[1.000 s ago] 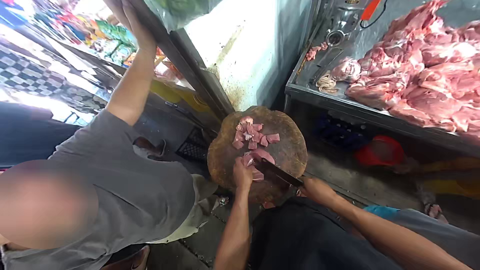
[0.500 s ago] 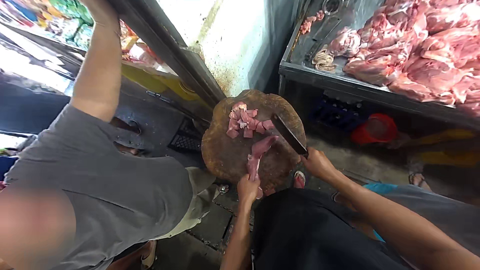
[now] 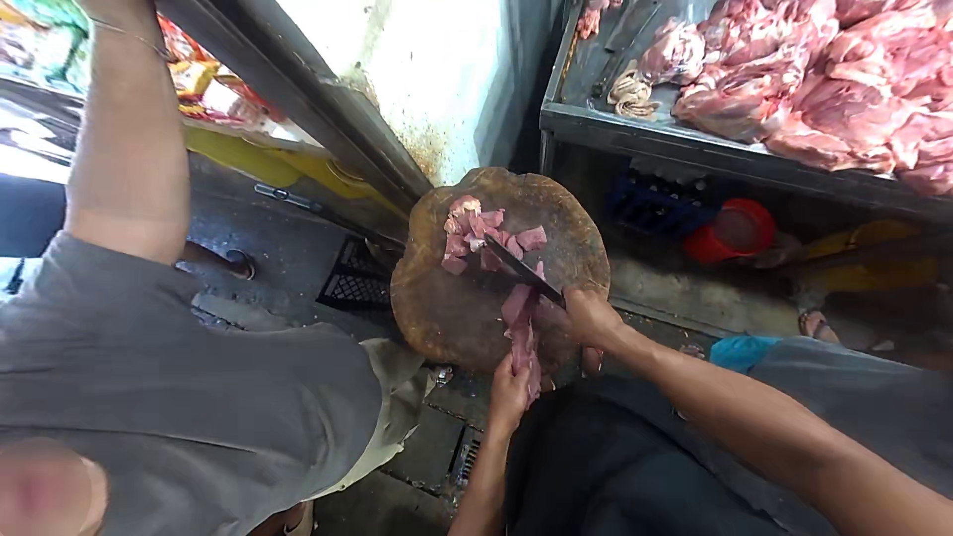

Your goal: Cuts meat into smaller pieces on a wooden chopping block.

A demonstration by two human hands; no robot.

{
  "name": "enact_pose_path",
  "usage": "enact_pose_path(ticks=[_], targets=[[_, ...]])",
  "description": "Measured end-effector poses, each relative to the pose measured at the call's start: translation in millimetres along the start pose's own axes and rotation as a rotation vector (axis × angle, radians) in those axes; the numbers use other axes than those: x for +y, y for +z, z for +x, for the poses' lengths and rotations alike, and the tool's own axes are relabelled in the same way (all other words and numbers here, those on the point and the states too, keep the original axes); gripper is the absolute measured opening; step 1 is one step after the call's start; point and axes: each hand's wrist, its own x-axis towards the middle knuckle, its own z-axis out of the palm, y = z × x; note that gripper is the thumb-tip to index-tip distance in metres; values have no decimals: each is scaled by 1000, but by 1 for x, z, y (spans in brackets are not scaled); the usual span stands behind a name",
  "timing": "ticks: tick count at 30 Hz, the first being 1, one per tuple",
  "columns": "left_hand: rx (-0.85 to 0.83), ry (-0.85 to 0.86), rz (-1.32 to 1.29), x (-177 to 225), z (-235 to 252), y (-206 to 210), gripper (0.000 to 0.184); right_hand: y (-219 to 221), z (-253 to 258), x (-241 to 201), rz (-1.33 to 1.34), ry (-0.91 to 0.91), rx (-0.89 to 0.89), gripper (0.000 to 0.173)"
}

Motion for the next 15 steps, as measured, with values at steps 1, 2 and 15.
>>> enact_pose_path(ticks=[1,2,15], targets=[[-3,0,59,1,-1,1,34,-9,-7,-7,34,-17,48,44],[-9,-15,96,-4,-8,0,33,-5,-18,-10,68,-42,114,41],[38,4,150,-6,12,-14,28,44,-30,-8,-11,-85,161,43]])
